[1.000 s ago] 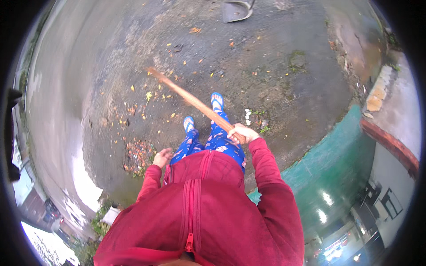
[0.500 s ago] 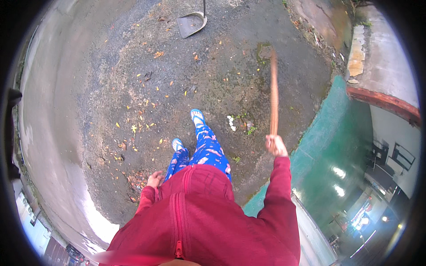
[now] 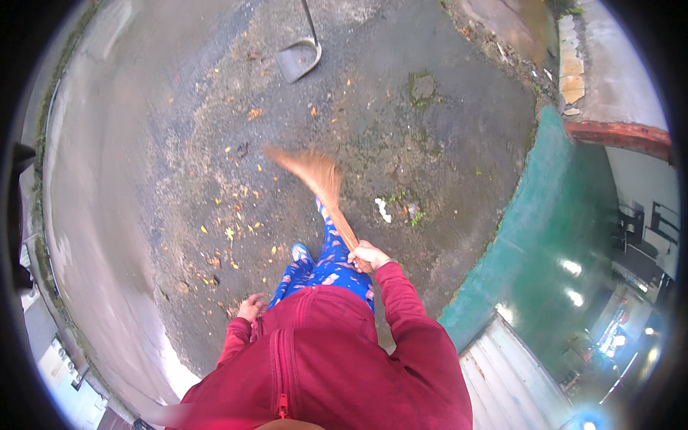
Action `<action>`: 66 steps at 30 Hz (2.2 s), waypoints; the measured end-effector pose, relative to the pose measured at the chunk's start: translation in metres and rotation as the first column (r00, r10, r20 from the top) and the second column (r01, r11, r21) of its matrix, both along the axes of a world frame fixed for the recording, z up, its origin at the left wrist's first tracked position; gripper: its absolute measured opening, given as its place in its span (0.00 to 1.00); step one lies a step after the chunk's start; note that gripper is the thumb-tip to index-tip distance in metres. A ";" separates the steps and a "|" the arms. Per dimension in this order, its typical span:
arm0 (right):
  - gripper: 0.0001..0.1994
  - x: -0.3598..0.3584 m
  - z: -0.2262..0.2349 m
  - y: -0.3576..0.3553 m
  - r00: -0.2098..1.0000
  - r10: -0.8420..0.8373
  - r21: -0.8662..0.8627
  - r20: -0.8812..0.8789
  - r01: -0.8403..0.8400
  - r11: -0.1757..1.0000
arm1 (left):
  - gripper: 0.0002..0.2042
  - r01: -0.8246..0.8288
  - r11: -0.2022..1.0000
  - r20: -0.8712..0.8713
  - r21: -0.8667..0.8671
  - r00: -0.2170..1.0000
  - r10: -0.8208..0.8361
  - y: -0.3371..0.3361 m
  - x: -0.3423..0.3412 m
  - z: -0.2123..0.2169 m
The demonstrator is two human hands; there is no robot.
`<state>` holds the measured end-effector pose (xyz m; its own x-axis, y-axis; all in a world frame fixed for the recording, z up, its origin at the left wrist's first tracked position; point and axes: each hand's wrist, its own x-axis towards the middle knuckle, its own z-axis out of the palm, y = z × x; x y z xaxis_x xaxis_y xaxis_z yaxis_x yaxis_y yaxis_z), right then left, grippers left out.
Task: The person sweeps wet leaves and debris on a concrete surface using a traditional broom and dustpan. They gather the debris into piles, scoop it into the dustpan, and walk to a green bin to dispose of it before returning to sweep more areas.
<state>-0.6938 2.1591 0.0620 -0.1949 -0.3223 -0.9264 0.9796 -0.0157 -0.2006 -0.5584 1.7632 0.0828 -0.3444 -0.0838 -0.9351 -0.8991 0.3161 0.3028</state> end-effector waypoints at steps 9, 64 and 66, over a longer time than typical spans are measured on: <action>0.14 -0.059 0.098 0.073 0.997 -0.079 -0.006 0.018 0.079 0.997 | 0.16 -0.107 0.993 -0.218 -0.051 0.971 0.093 -0.006 -0.058 0.003; 0.29 -0.368 0.034 -0.051 0.597 0.794 -0.039 -0.118 -0.801 0.597 | 0.16 -0.834 0.550 -0.082 0.033 0.546 0.834 0.133 0.062 0.046; 0.29 -0.364 0.036 -0.062 0.584 0.807 0.099 -0.090 -0.801 0.590 | 0.17 -0.810 0.587 -0.052 0.005 0.586 0.809 0.137 0.061 0.048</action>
